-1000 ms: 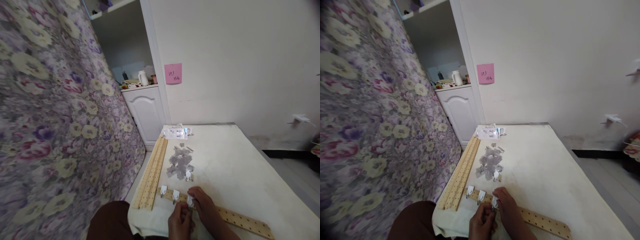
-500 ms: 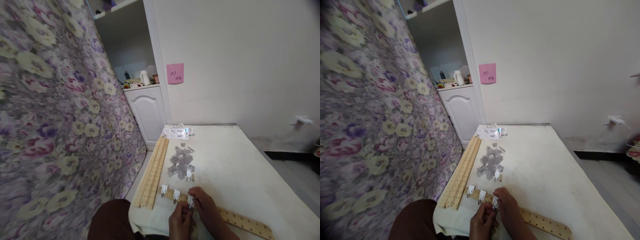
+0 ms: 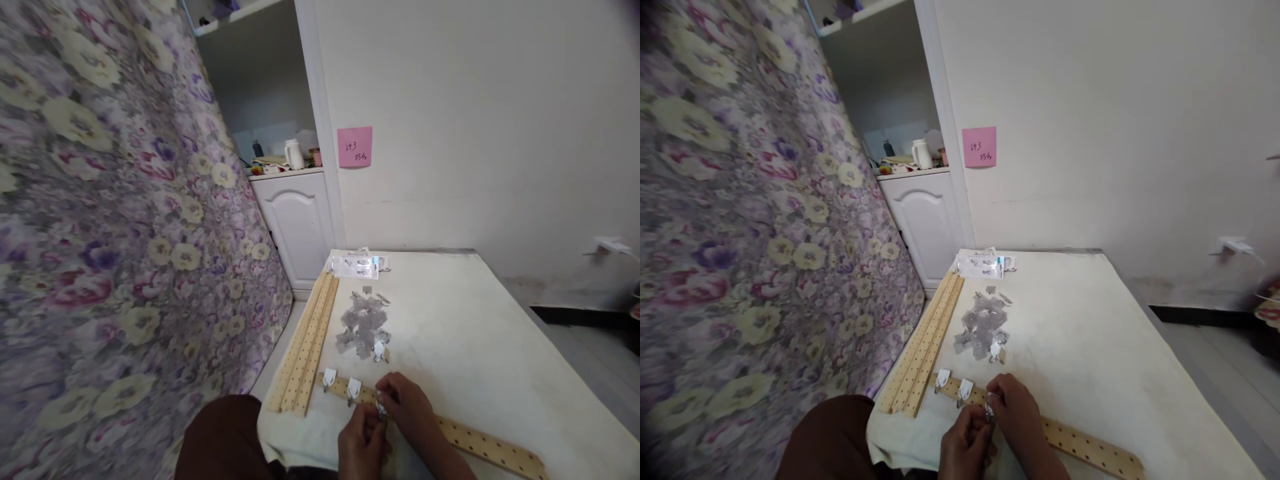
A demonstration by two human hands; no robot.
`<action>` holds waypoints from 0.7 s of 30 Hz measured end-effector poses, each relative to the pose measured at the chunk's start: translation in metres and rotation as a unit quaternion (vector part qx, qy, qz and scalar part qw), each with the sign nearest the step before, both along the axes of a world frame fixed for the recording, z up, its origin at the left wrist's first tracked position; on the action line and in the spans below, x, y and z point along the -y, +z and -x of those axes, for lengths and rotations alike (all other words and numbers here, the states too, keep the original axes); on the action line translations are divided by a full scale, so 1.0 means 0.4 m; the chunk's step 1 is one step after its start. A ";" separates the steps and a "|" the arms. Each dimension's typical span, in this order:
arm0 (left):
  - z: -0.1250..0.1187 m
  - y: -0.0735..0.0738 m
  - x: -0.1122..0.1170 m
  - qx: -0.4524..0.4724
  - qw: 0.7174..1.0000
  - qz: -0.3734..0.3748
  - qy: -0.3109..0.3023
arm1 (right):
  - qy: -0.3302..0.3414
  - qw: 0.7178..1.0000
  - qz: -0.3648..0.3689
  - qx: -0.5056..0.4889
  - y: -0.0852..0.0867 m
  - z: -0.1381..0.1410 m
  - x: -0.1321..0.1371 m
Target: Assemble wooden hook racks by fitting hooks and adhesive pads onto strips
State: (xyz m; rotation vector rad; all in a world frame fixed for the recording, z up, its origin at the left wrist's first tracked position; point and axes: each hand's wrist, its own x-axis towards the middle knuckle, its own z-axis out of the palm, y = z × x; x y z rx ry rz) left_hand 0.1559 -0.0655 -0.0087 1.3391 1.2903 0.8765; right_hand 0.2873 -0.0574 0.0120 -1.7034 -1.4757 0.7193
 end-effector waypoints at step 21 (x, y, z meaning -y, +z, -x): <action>0.026 -0.003 0.006 -0.058 0.996 -0.056 -0.028 | 0.041 0.997 0.029 -0.056 -0.026 -0.046 -0.037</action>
